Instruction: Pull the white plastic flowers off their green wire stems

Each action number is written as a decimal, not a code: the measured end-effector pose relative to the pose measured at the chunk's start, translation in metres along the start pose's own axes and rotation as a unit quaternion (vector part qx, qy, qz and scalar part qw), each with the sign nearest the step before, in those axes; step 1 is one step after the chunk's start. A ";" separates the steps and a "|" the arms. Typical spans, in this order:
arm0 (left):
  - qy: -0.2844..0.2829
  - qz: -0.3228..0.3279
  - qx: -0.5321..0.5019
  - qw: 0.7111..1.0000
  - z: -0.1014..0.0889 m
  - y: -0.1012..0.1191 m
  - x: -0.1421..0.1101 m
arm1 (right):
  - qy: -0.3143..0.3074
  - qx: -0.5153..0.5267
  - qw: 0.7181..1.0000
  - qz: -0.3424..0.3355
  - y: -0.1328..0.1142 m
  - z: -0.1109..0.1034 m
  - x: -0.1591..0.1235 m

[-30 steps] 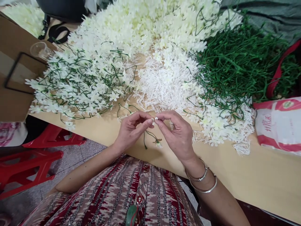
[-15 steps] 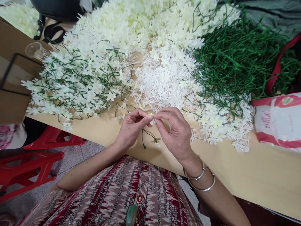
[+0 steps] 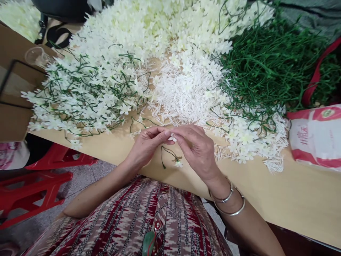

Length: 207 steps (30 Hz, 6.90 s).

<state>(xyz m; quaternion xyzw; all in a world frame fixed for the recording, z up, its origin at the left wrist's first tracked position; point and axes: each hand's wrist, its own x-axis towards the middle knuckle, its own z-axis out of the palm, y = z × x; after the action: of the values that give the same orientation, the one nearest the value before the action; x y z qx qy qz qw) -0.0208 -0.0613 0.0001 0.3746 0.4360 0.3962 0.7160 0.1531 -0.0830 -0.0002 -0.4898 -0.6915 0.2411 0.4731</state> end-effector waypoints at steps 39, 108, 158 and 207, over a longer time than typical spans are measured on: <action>0.069 0.022 -0.093 0.993 0.011 -0.007 0.004 | 0.189 -0.115 0.974 0.056 0.016 -0.043 0.019; 0.064 0.166 0.069 0.982 0.030 -0.007 0.013 | 0.160 0.029 0.986 0.032 0.015 0.008 0.001; 0.044 0.342 0.292 0.892 0.030 -0.005 0.020 | 0.169 -0.063 0.983 0.015 0.005 0.004 0.007; -0.272 0.366 0.605 0.653 -0.046 -0.005 -0.028 | 0.182 0.098 0.967 0.152 0.008 -0.005 0.007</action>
<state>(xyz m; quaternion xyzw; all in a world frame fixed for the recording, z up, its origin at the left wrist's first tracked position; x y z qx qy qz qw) -0.0707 -0.0792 -0.0113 0.9449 0.1924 0.1558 0.2144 0.1610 -0.0743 -0.0012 -0.5758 -0.4843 0.2836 0.5946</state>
